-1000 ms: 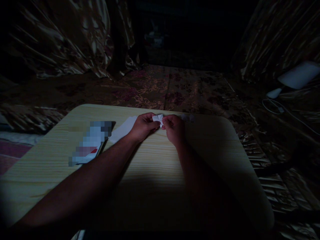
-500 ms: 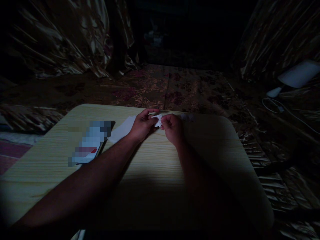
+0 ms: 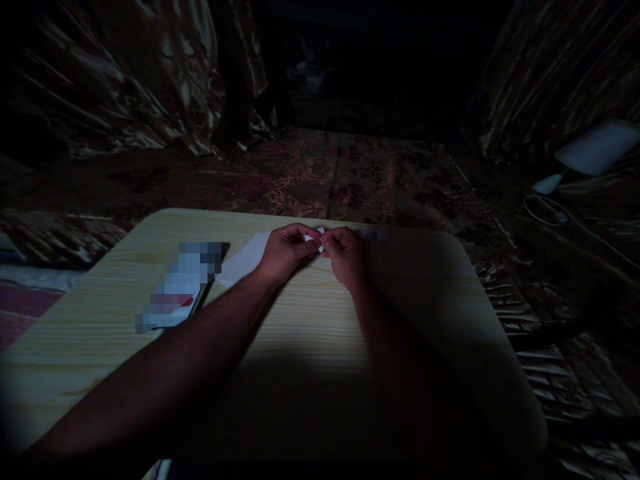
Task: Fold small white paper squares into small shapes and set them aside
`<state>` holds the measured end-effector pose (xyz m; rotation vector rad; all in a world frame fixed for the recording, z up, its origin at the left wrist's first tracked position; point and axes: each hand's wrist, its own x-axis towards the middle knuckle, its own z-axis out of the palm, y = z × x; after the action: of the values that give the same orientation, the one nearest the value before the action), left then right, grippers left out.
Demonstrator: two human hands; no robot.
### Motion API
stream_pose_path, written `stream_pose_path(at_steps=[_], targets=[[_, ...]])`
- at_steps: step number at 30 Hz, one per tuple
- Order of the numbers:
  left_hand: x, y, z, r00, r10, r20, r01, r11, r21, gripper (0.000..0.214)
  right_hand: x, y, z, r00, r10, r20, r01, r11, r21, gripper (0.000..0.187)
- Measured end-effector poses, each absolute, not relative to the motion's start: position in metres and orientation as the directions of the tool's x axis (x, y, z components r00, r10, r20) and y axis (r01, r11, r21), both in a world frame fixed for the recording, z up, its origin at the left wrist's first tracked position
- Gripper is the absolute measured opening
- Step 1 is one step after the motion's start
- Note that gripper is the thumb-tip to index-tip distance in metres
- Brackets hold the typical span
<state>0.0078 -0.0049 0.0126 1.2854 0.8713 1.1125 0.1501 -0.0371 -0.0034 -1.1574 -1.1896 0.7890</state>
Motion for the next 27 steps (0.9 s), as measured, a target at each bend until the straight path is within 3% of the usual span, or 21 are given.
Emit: stream_pose_path(at_steps=[12, 27], targets=[[0.0093, -0.0054, 0.0098, 0.186, 0.973, 0.134, -0.019, -0.133, 0.991, 0.021, 0.151, -0.0362, -0.0044, 0.255, 0.919, 0.299, 0.134, 0.273, -0.953, 0.019], [0.0118, -0.008, 0.0107, 0.174, 0.973, 0.151, -0.067, -0.141, 0.988, 0.021, 0.148, -0.037, -0.0015, 0.297, 0.915, 0.273, 0.133, 0.243, -0.961, 0.016]])
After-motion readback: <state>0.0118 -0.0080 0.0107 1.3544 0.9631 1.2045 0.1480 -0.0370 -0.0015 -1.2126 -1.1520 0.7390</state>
